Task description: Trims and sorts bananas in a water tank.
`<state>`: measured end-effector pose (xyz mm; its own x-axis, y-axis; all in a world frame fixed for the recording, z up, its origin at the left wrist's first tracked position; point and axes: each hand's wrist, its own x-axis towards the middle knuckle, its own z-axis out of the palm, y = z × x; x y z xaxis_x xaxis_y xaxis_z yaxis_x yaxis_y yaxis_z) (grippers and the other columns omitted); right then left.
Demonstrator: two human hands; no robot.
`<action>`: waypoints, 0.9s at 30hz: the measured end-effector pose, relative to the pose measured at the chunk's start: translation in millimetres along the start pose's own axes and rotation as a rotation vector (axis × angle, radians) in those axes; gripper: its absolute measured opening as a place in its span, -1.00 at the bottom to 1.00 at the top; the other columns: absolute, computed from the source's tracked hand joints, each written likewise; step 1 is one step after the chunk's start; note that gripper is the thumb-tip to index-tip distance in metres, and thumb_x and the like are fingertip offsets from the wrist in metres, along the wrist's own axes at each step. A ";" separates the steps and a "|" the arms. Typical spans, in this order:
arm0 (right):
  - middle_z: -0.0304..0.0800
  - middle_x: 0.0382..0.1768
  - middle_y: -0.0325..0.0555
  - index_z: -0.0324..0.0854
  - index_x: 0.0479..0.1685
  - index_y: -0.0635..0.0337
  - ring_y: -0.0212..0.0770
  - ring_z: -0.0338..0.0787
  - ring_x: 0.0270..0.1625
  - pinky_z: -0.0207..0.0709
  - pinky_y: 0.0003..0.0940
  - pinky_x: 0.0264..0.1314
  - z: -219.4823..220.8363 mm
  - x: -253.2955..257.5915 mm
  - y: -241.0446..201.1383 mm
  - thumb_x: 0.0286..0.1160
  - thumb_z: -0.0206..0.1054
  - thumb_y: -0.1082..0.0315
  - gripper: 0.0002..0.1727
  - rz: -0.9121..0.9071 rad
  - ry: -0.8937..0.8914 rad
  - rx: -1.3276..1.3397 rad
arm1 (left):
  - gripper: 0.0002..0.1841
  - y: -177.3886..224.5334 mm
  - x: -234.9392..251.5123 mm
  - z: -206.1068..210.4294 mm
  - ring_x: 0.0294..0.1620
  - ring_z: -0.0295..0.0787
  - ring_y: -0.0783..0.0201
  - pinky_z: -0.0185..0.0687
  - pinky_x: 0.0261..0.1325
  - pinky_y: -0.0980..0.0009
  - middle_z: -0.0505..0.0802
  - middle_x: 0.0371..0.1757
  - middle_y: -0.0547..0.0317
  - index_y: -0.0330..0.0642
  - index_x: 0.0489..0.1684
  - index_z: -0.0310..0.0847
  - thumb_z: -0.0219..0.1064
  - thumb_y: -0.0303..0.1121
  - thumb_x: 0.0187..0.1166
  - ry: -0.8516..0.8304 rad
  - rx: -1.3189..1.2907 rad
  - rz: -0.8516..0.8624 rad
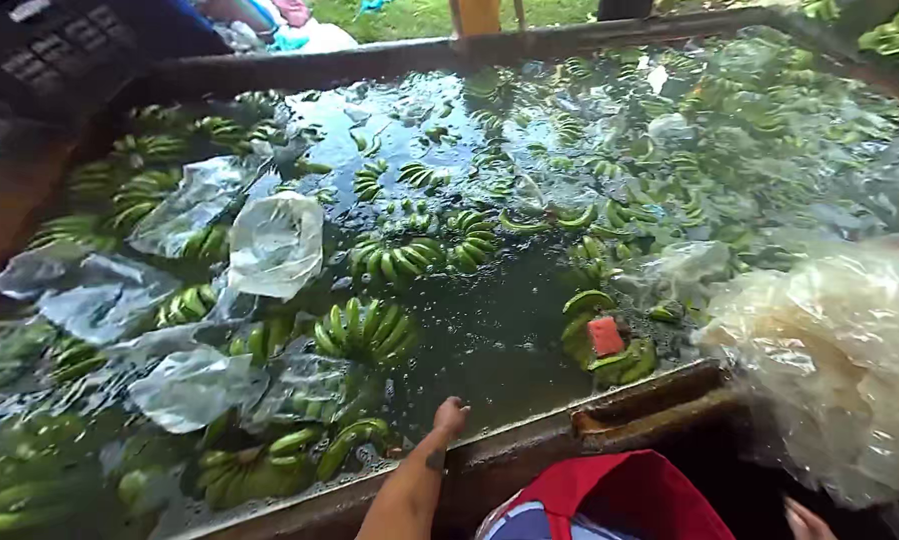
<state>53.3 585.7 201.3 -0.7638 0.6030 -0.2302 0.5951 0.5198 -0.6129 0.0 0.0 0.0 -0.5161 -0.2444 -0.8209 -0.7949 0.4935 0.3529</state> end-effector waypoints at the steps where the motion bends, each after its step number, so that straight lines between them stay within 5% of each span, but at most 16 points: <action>1: 0.71 0.41 0.28 0.59 0.40 0.49 0.04 0.67 0.51 0.37 -0.18 0.69 25.1 29.4 -6.7 0.78 0.07 0.44 -0.60 -0.151 -0.221 -0.054 | -0.40 -5.9 -1.6 3.0 0.58 0.55 -0.23 0.41 0.62 -0.16 0.64 0.49 -0.37 -0.33 0.61 0.40 0.33 -0.14 0.69 0.036 -0.024 -0.048; 3: 0.72 0.40 0.27 0.60 0.44 0.41 0.15 0.68 0.50 0.40 0.09 0.68 92.6 71.9 -49.4 0.76 0.11 0.34 -0.57 -0.421 -0.487 -0.124 | -0.34 -5.3 -0.5 3.6 0.58 0.54 -0.26 0.41 0.62 -0.19 0.62 0.51 -0.40 -0.34 0.64 0.36 0.39 -0.14 0.64 0.131 -0.132 -0.075; 5: 0.74 0.39 0.20 0.65 0.43 0.28 0.15 0.69 0.49 0.41 0.15 0.65 157.1 85.2 -120.3 0.76 0.13 0.29 -0.58 -0.562 -0.668 -0.220 | -0.35 14.8 8.1 -10.4 0.61 0.49 -0.25 0.37 0.66 -0.15 0.58 0.55 -0.40 -0.36 0.64 0.36 0.40 -0.17 0.64 0.204 -0.246 -0.012; 8: 0.72 0.43 0.11 0.60 0.53 0.12 0.11 0.67 0.52 0.40 0.16 0.65 231.6 91.9 -205.5 0.83 0.10 0.26 -0.59 -0.599 -0.872 -0.528 | -0.43 70.9 42.7 -55.2 0.61 0.50 -0.19 0.36 0.68 -0.07 0.60 0.54 -0.35 -0.37 0.59 0.42 0.34 -0.21 0.69 0.282 -0.326 0.120; 10: 0.72 0.39 0.17 0.58 0.56 0.01 0.19 0.72 0.42 0.52 0.24 0.49 274.1 104.2 -225.6 0.78 0.16 0.22 -0.57 -0.551 -0.820 -0.705 | -0.46 116.3 76.3 -97.8 0.60 0.52 -0.16 0.37 0.68 -0.04 0.62 0.53 -0.33 -0.38 0.58 0.43 0.29 -0.21 0.72 0.348 -0.344 0.203; 14: 0.26 0.66 0.54 0.07 0.91 -0.14 0.49 0.70 0.32 0.61 0.35 0.31 324.8 146.6 -220.7 0.55 0.38 -0.17 -0.06 -0.332 -0.756 -0.940 | -0.42 199.7 157.4 -184.8 0.69 0.40 -0.16 0.28 0.74 -0.03 0.51 0.63 -0.36 -0.38 0.65 0.35 0.24 -0.19 0.76 0.449 -0.346 0.267; 17: 0.20 0.69 0.54 -0.06 0.94 -0.11 0.46 0.76 0.25 0.66 0.31 0.24 343.6 164.0 -203.6 0.34 0.52 -0.27 0.16 -0.200 -0.775 -1.046 | -0.45 243.0 234.9 -232.9 0.68 0.41 -0.22 0.27 0.73 -0.11 0.52 0.61 -0.37 -0.37 0.63 0.38 0.20 -0.17 0.79 0.425 -0.239 0.259; 20: 0.08 0.75 0.51 0.06 0.91 -0.09 0.44 0.78 0.20 0.71 0.29 0.16 359.1 171.2 -179.4 0.23 0.62 -0.18 0.16 -0.165 -0.721 -1.090 | -0.36 282.4 302.7 -250.8 0.65 0.41 -0.33 0.24 0.69 -0.28 0.56 0.57 -0.44 -0.37 0.64 0.37 0.15 0.01 0.80 0.312 -0.239 0.196; 22: 0.02 0.75 0.55 0.14 0.86 0.01 0.48 0.78 0.19 0.73 0.27 0.14 365.8 170.9 -167.0 0.30 0.62 0.08 0.05 -0.179 -0.696 -1.109 | -0.29 298.9 324.6 -248.8 0.67 0.39 -0.33 0.21 0.68 -0.32 0.53 0.58 -0.44 -0.35 0.68 0.32 0.09 0.11 0.79 0.201 -0.263 0.080; 25: 0.25 0.60 0.66 0.28 0.75 0.21 0.53 0.76 0.19 0.71 0.29 0.13 367.1 174.9 -145.7 0.41 0.51 0.30 -0.17 -0.268 -0.652 -1.092 | -0.38 281.3 339.5 -214.0 0.62 0.43 -0.35 0.25 0.65 -0.26 0.54 0.55 -0.51 -0.50 0.57 0.39 -0.06 -0.03 0.90 0.151 -0.337 0.034; 27: 0.33 0.56 0.66 0.34 0.68 0.32 0.53 0.75 0.24 0.68 0.31 0.19 365.7 182.3 -130.1 0.47 0.46 0.29 -0.26 -0.316 -0.656 -1.080 | -0.42 268.5 325.0 -171.9 0.59 0.48 -0.27 0.36 0.63 -0.19 0.57 0.55 -0.42 -0.41 0.60 0.39 -0.05 -0.05 0.90 0.200 -0.520 0.102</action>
<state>-254.7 406.7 -37.4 -0.7035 0.1190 -0.7007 0.0330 0.9903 0.1350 -436.0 -90.4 -94.9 -0.6090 -0.3951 -0.6878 -0.7640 0.0592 0.6425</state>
